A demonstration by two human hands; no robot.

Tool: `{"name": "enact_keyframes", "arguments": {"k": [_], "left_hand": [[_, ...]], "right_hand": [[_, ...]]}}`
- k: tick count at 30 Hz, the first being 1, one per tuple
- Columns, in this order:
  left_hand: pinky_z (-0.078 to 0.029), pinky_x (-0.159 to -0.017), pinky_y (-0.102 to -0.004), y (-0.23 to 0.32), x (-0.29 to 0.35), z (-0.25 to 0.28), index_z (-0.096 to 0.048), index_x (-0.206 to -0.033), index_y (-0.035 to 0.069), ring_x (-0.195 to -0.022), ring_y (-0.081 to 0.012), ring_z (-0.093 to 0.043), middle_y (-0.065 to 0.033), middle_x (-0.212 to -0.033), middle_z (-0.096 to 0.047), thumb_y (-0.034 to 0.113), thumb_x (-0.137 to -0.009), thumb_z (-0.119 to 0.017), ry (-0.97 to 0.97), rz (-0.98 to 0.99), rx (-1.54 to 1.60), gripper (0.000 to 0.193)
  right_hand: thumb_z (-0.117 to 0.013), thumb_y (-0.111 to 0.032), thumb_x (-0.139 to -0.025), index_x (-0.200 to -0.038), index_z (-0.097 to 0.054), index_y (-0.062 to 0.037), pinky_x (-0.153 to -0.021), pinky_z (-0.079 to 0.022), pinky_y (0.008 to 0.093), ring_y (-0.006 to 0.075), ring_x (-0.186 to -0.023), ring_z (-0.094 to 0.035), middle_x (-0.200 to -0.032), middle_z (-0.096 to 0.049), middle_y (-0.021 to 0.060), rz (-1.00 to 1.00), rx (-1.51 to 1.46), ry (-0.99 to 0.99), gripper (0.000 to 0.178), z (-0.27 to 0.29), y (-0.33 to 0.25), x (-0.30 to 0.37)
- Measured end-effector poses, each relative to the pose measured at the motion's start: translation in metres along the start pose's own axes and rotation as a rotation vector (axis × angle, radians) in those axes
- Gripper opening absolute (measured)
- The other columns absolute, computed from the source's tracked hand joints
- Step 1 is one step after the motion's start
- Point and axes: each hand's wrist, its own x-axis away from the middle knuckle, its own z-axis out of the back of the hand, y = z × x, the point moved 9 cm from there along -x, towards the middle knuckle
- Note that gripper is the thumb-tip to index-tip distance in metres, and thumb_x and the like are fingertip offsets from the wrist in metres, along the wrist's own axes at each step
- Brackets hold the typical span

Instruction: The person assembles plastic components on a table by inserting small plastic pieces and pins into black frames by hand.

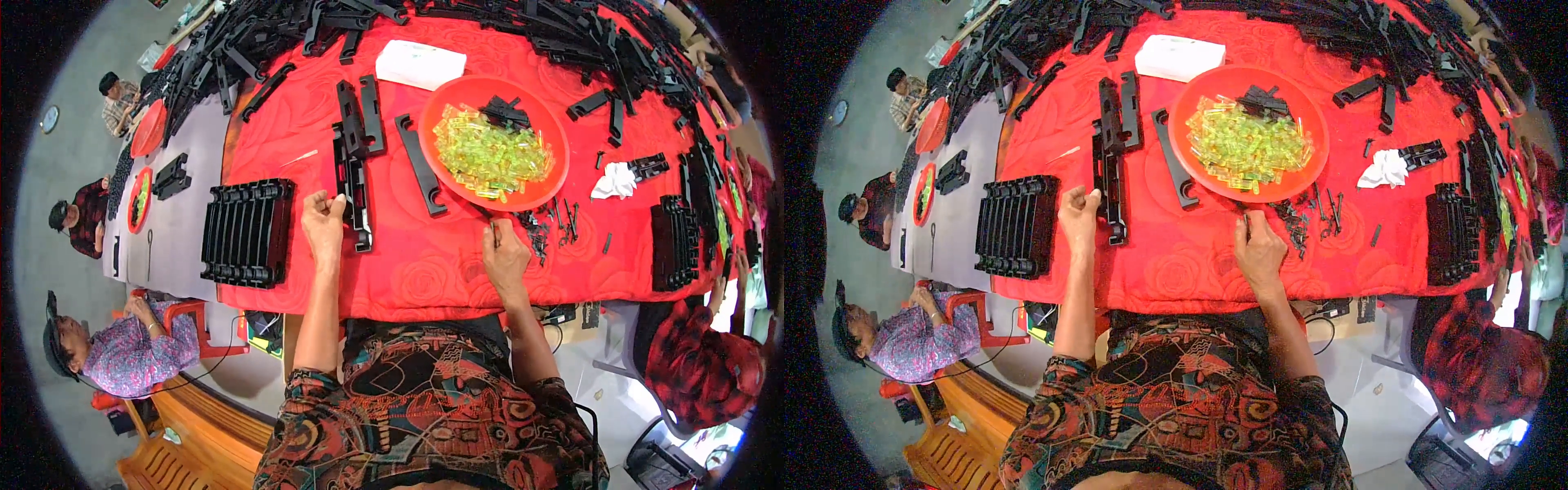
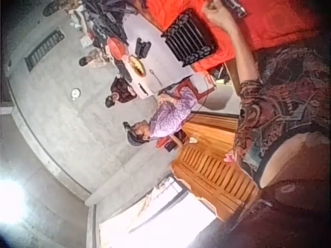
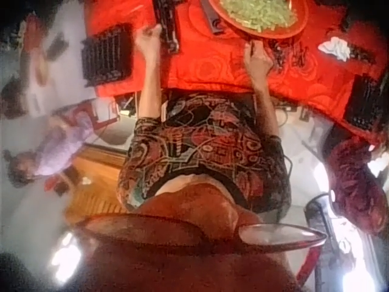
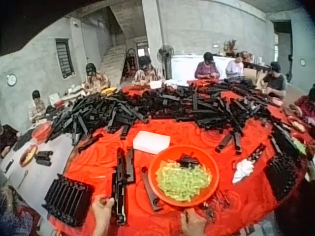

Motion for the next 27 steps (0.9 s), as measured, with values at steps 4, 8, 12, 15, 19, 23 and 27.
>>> {"name": "enact_keyframes", "arguments": {"k": [4,8,12,15,19,23,27], "left_hand": [[-0.049,-0.064,-0.0342,0.02,0.0,-0.005,-0.06,-0.102,-0.006,-0.07,-0.0222,-0.063,-0.0153,-0.079,-0.066,0.023,-0.078,-0.07,-0.036,-0.066,-0.311,0.039],[-0.05,-0.067,-0.0408,0.028,0.0,-0.012,-0.065,-0.093,-0.001,-0.074,-0.0314,-0.066,-0.0196,-0.08,-0.067,0.029,-0.08,-0.067,-0.055,-0.08,-0.401,0.033],[-0.048,-0.067,-0.0434,0.029,0.007,-0.011,-0.064,-0.09,-0.003,-0.075,-0.0357,-0.065,-0.0242,-0.08,-0.065,0.026,-0.085,-0.06,-0.027,-0.113,-0.382,0.03],[-0.048,-0.064,-0.0399,0.031,0.01,0.002,-0.063,-0.09,-0.005,-0.07,-0.0304,-0.065,-0.0223,-0.077,-0.065,0.023,-0.086,-0.059,0.02,-0.169,-0.271,0.029],[-0.046,-0.061,-0.0306,0.042,0.024,0.017,-0.061,-0.094,-0.006,-0.067,-0.0152,-0.057,-0.01,-0.075,-0.063,0.016,-0.089,-0.058,0.0,-0.166,-0.085,0.023],[-0.047,-0.066,-0.0278,0.075,0.055,0.038,-0.059,-0.099,-0.004,-0.071,-0.0125,-0.055,-0.0069,-0.08,-0.061,0.011,-0.088,-0.059,0.011,-0.297,-0.046,0.019],[-0.048,-0.064,-0.0346,0.107,0.097,0.033,-0.06,-0.092,-0.003,-0.07,-0.023,-0.059,-0.0133,-0.078,-0.06,0.008,-0.08,-0.061,-0.231,-0.52,-0.236,0.016]], "right_hand": [[-0.059,-0.017,-0.085,-0.095,-0.054,-0.0067,-0.053,-0.047,0.0441,0.0358,-0.065,-0.061,-0.072,-0.061,0.015,0.017,0.002,0.008,0.015,-0.003,-0.003,-0.001],[-0.059,-0.017,-0.085,-0.094,-0.055,-0.0068,-0.053,-0.046,0.0438,0.0353,-0.062,-0.061,-0.07,-0.06,0.0143,0.065,-0.037,0.029,0.014,0.001,-0.006,-0.001],[-0.059,-0.016,-0.086,-0.095,-0.055,-0.0063,-0.053,-0.046,0.0431,0.0342,-0.061,-0.06,-0.069,-0.06,0.0146,-0.006,0.011,-0.005,0.014,0.001,0.003,0.001],[-0.059,-0.015,-0.086,-0.097,-0.056,-0.0054,-0.053,-0.046,0.0427,0.034,-0.06,-0.06,-0.068,-0.059,0.015,0.001,0.013,-0.01,0.015,-0.001,0.002,0.0],[-0.06,-0.015,-0.085,-0.098,-0.058,-0.0039,-0.054,-0.046,0.0418,0.0329,-0.061,-0.06,-0.071,-0.06,0.0153,-0.031,-0.019,-0.008,0.017,0.0,0.003,0.0],[-0.06,-0.013,-0.084,-0.098,-0.059,-0.0038,-0.056,-0.046,0.0407,0.0313,-0.064,-0.06,-0.074,-0.06,0.0143,-0.024,-0.024,0.013,0.017,0.003,-0.001,-0.002],[-0.06,-0.013,-0.084,-0.096,-0.059,-0.0039,-0.058,-0.047,0.0403,0.0307,-0.066,-0.059,-0.076,-0.058,0.0128,0.01,-0.036,0.028,0.016,0.003,-0.004,-0.002]]}}
